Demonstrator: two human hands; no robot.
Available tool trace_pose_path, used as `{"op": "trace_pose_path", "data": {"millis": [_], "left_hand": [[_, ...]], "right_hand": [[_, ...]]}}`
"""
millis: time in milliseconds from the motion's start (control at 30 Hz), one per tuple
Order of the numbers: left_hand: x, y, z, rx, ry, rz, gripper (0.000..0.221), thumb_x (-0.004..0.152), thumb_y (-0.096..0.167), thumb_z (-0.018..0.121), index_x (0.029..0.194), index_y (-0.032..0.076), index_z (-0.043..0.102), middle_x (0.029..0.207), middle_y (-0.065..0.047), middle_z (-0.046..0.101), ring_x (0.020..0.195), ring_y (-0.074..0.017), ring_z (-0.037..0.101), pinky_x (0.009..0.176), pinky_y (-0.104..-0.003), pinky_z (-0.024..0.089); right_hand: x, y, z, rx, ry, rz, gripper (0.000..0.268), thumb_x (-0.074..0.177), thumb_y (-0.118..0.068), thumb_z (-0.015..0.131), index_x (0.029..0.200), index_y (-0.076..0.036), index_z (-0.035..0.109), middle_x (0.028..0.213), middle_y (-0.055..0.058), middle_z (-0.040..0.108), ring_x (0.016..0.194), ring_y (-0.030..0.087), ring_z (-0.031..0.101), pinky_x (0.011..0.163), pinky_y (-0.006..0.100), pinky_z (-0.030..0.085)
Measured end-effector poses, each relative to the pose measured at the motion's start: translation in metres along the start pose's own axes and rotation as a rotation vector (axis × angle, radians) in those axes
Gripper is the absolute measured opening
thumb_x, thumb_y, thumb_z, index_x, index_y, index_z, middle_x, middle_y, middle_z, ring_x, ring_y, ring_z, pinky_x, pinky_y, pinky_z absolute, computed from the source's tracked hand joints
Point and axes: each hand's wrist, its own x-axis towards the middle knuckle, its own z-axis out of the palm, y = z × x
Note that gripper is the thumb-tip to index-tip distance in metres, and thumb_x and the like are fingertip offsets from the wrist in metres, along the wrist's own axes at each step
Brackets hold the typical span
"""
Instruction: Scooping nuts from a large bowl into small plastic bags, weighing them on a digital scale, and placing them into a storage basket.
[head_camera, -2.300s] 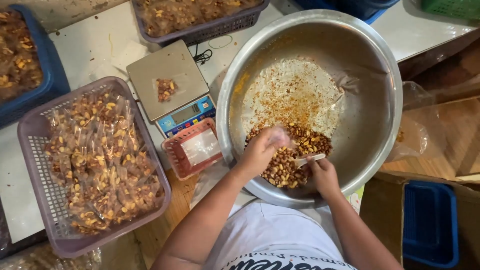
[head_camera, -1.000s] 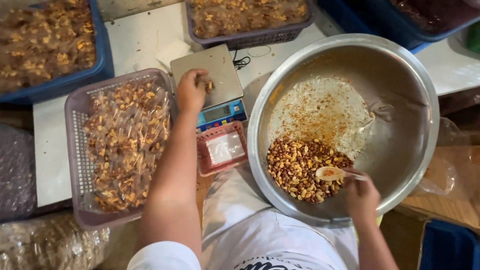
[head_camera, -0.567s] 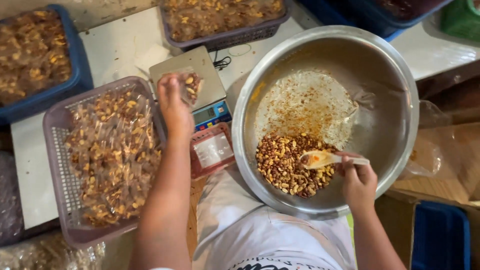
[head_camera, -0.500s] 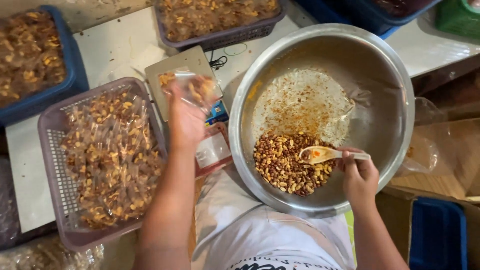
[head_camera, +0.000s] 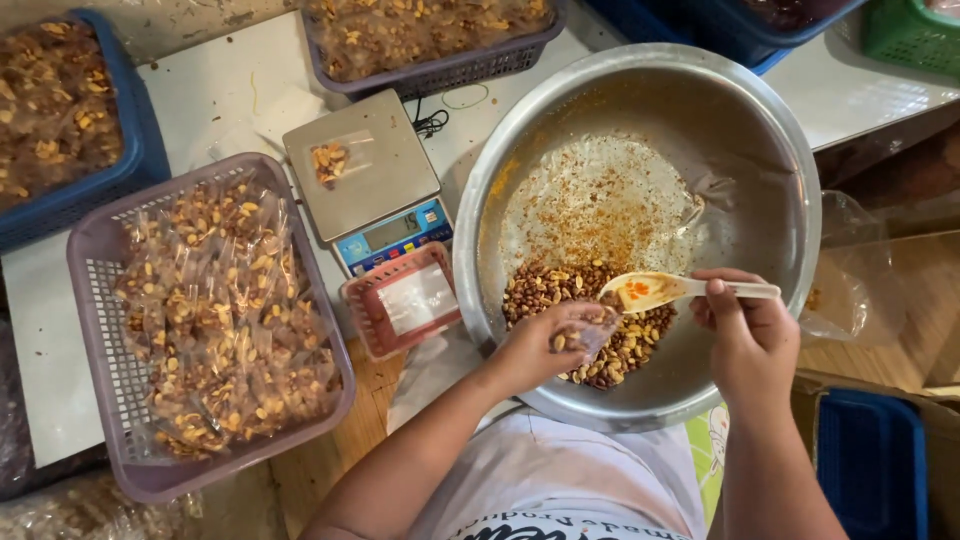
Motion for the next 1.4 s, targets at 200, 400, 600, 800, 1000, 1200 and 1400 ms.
{"op": "trace_pose_path", "data": {"millis": [200,400,600,800,1000,1200,1400], "left_hand": [[0.001,-0.007,-0.002,-0.049,0.035,0.094,0.061,0.084,0.011,0.073,0.141,0.022,0.055,0.136,-0.015,0.065,0.116,-0.0278,0.069,0.088,-0.039,0.060],[0.002,-0.019,0.001,-0.045,0.053,0.128,0.062,0.083,0.018,0.076,0.141,0.021,0.054,0.139,-0.012,0.064,0.123,-0.0267,0.066,0.097,-0.043,0.056],[0.005,-0.039,-0.003,-0.371,0.010,0.259,0.033,0.098,0.028,0.060,0.128,0.015,0.064,0.134,-0.011,0.066,0.119,-0.0265,0.067,0.099,-0.040,0.060],[-0.001,-0.054,-0.114,-0.337,0.607,0.695,0.022,0.106,0.016,0.046,0.105,0.008,0.066,0.111,-0.013,0.073,0.109,-0.0266,0.070,0.099,-0.040,0.059],[0.032,-0.095,-0.236,0.510,1.101,0.123,0.038,0.105,0.031,0.051,0.138,0.013,0.053,0.153,-0.019,0.043,0.145,-0.0365,0.040,0.116,-0.046,0.033],[0.069,-0.093,-0.275,0.912,1.150,0.160,0.066,0.086,0.033,0.081,0.140,0.008,0.054,0.139,-0.016,0.048,0.133,-0.0395,0.045,0.104,-0.069,0.038],[0.036,-0.014,-0.200,-0.350,1.089,0.741,0.038,0.100,0.001,0.072,0.132,0.016,0.058,0.127,-0.004,0.064,0.110,-0.0165,0.069,0.104,-0.034,0.056]], "right_hand": [[0.005,0.012,0.000,0.080,0.010,-0.009,0.020,0.113,-0.015,0.058,0.115,0.001,0.069,0.080,0.008,0.060,0.074,0.011,0.056,0.071,0.022,0.047],[0.005,0.003,0.004,0.030,0.026,0.022,0.017,0.114,-0.011,0.057,0.114,0.000,0.070,0.082,0.007,0.062,0.074,0.011,0.056,0.069,0.021,0.045],[0.011,0.024,-0.005,0.062,0.110,0.100,0.015,0.114,-0.018,0.061,0.116,-0.007,0.071,0.082,0.004,0.062,0.073,0.007,0.057,0.072,0.018,0.048],[0.010,0.061,-0.019,0.020,0.135,0.164,0.014,0.117,-0.017,0.060,0.117,-0.011,0.072,0.083,0.002,0.062,0.071,0.006,0.055,0.067,0.016,0.044],[0.018,0.155,-0.003,-0.008,0.146,0.294,0.020,0.102,-0.011,0.060,0.116,-0.014,0.073,0.095,0.003,0.071,0.082,0.009,0.066,0.076,0.021,0.056],[-0.016,0.164,0.047,-0.277,0.033,0.133,0.020,0.101,-0.009,0.061,0.114,-0.004,0.075,0.087,0.023,0.070,0.084,0.038,0.066,0.085,0.053,0.051],[-0.016,0.140,0.048,-0.015,0.063,0.286,0.015,0.106,-0.020,0.064,0.108,-0.011,0.076,0.070,0.005,0.066,0.063,0.013,0.056,0.064,0.028,0.050]]}}
